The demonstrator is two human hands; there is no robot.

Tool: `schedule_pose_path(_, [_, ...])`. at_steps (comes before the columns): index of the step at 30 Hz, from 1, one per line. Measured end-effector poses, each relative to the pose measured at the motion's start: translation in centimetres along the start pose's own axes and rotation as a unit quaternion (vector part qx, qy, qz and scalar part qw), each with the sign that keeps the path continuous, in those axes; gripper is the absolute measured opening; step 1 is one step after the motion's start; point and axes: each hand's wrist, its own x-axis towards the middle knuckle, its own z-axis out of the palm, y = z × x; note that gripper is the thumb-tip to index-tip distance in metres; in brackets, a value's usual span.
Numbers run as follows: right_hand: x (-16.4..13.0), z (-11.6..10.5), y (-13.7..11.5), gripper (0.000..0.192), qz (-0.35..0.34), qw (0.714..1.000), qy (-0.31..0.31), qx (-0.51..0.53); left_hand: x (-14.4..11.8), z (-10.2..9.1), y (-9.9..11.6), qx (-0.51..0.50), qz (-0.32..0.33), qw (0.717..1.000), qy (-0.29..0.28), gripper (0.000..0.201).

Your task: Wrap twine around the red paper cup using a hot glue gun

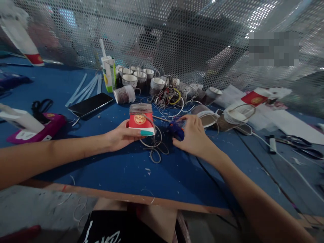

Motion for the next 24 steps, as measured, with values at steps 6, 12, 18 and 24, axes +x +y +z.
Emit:
schedule_pose_path(6, [-0.4,0.8,0.5,0.042,0.052,0.996,-0.029,-0.062,0.1,-0.1,-0.1,0.003,0.004,1.0,-0.031,0.05])
schedule_pose_path(12, [0.7,1.0,1.8,0.02,0.057,0.998,0.026,0.016,0.1,0.0,0.0,-0.008,-0.006,0.999,-0.037,0.053])
schedule_pose_path(18, [0.8,-0.9,0.3,0.026,0.073,0.954,0.194,0.215,-0.1,0.2,0.1,-0.016,-0.014,1.0,-0.02,0.054])
schedule_pose_path(24, [0.0,-2.0,-2.5,0.03,0.085,0.803,0.021,0.59,-0.1,0.3,0.1,-0.025,-0.005,1.0,0.002,0.056])
